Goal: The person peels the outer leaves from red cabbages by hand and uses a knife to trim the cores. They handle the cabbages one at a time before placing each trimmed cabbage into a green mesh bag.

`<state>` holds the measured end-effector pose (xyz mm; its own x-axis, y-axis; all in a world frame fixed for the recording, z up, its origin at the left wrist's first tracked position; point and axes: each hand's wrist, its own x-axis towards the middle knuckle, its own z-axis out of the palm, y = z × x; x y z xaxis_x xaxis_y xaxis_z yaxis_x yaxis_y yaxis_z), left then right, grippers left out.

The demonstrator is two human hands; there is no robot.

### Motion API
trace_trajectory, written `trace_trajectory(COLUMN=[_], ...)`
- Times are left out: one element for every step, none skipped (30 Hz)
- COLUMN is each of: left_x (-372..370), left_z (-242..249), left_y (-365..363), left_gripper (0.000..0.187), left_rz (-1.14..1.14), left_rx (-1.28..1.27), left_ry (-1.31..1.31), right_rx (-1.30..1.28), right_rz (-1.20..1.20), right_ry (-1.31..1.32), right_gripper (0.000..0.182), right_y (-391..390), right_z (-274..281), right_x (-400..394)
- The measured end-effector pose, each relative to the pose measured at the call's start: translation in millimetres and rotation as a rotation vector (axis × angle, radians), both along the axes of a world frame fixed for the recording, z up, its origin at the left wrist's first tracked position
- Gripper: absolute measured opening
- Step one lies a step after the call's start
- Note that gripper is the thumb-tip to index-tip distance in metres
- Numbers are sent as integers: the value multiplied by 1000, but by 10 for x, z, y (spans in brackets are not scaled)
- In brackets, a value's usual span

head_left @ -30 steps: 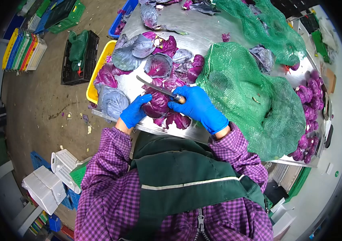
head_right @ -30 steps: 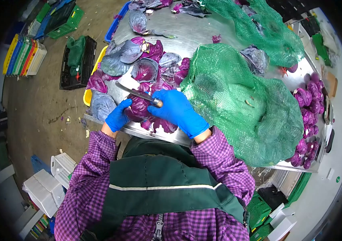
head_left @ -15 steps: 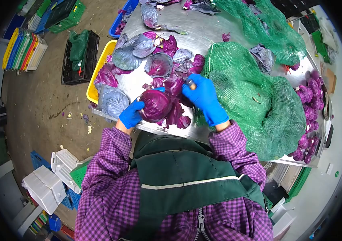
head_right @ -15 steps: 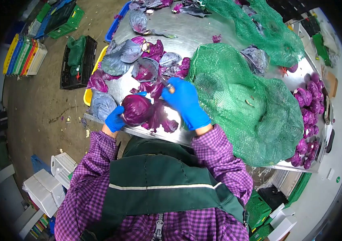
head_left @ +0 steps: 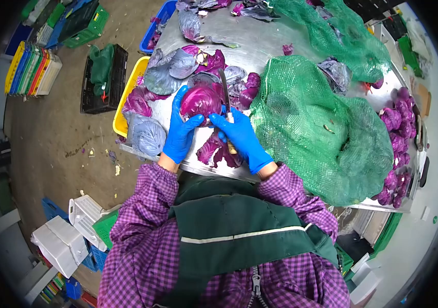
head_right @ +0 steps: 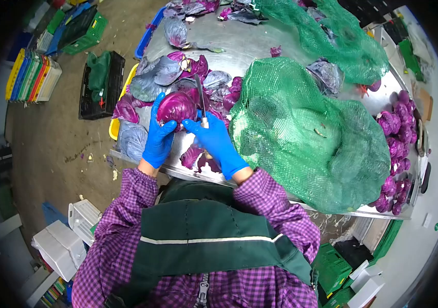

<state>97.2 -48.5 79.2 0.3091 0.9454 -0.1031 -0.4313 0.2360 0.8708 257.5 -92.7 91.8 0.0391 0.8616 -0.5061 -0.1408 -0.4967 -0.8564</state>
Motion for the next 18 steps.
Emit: trace_trajectory(left_x=[3, -17, -10, -8, -11, -3, 6, 22, 42, 64, 84, 104, 121, 133, 143, 156, 146, 172], left_z=[20, 53, 75, 88, 100, 117, 134, 151, 157, 147, 131, 115, 98, 74, 49, 27, 12, 107], left_y=[38, 50, 62, 83, 101, 119, 117, 106, 92, 73, 52, 30, 12, -3, -12, -21, -34, -40], left_gripper=[85, 89, 89, 89, 89, 91, 91, 89, 88, 88, 85, 82, 82, 82, 83, 79, 79, 79], left_rz=[-10, -24, -23, -42, -60, -87, -85, -93, -102, -105, -60, -16, -21, 2, 29, 51, 57, 85], left_rx=[75, 97, 98, 180, 260, 226, 227, 224, 221, 220, 147, 74, 74, 10, -53, 22, 22, -13], left_ry=[134, 208, 207, 314, 423, 434, 435, 450, 465, 463, 459, 455, 454, 380, 306, 369, 373, 333], right_rx=[84, 73, 74, 118, 161, 162, 253, 343, 343, 349, 354, 351, 357, 366, 368, 362, 354, 371], right_rz=[-10, 31, 32, 61, 90, 92, 47, 0, 0, -25, -51, -56, -70, -83, -83, -99, -114, -95], right_ry=[-46, -83, -85, -130, -173, -172, -252, -334, -335, -318, -301, -302, -294, -286, -287, -275, -261, -143], right_gripper=[27, 25, 25, 33, 43, 43, 46, 49, 49, 49, 50, 50, 51, 52, 52, 53, 55, 53], right_y=[22, 28, 22, 20, 14, -8, -32, -61, -66, -78, -88, -90, -76, -60, -44, -25, -18, -48], right_z=[75, 176, 169, 143, 104, -14, -151, -273, -198, -100, -42, -56, -83, -109, -135, -161, -182, -50], right_x=[14, 64, 98, 119, 125, 117, 102, 107, 103, 97, 90, 91, 98, 107, 123, 134, 133, 125])
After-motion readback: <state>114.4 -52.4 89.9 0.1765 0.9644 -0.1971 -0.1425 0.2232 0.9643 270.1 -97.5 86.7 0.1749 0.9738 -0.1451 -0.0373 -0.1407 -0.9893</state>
